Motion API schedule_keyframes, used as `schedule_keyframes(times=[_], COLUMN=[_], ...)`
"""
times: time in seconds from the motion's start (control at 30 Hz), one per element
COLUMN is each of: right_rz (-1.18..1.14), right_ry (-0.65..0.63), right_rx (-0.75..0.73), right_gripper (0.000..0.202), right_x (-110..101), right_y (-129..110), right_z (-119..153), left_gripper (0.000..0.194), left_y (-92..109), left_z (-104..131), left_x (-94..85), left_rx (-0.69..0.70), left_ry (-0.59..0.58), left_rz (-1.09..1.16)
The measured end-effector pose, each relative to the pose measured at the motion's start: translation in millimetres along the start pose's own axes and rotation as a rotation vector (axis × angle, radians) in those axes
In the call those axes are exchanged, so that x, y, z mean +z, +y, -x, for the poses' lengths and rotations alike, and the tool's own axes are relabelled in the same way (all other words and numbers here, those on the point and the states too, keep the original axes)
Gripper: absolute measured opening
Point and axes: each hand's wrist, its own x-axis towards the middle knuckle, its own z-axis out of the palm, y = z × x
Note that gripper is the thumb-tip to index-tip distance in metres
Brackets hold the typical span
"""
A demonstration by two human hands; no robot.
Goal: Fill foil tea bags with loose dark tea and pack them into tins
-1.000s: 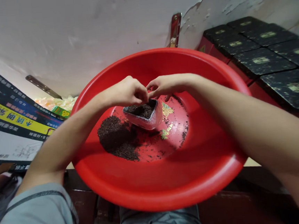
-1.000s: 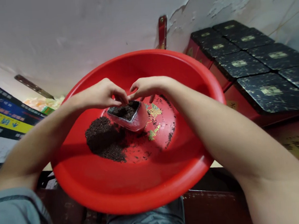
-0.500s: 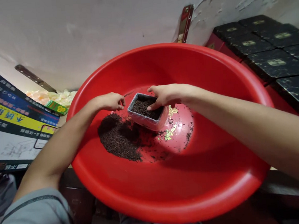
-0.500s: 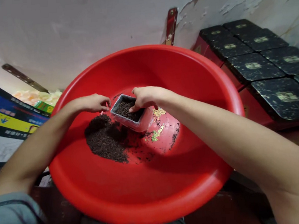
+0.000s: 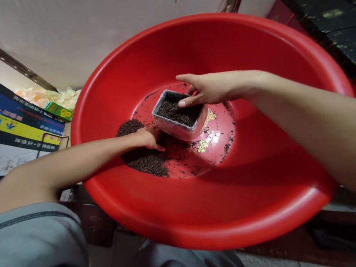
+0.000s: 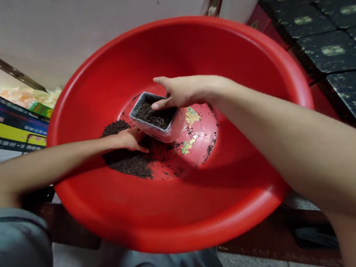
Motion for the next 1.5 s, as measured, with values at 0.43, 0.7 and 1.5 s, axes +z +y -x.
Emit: schedule_keyframes(times=[0.43, 0.7, 1.5], right_rz=[0.168, 0.030, 0.110], right_ry=[0.187, 0.114, 0.221], right_rx=[0.061, -0.010, -0.010], right_gripper=[0.093, 0.078, 0.081], right_x=[-20, -16, -21], right_y=[27, 35, 46], right_z=[-13, -24, -29], left_gripper=[0.065, 0.036, 0.017], left_y=[25, 27, 38], left_z=[53, 47, 57], left_x=[1.8, -3.6, -150.6], left_rx=[0.201, 0.366, 0.418], left_ry=[-0.124, -0.290, 0.399], left_rz=[-0.251, -0.488, 0.106])
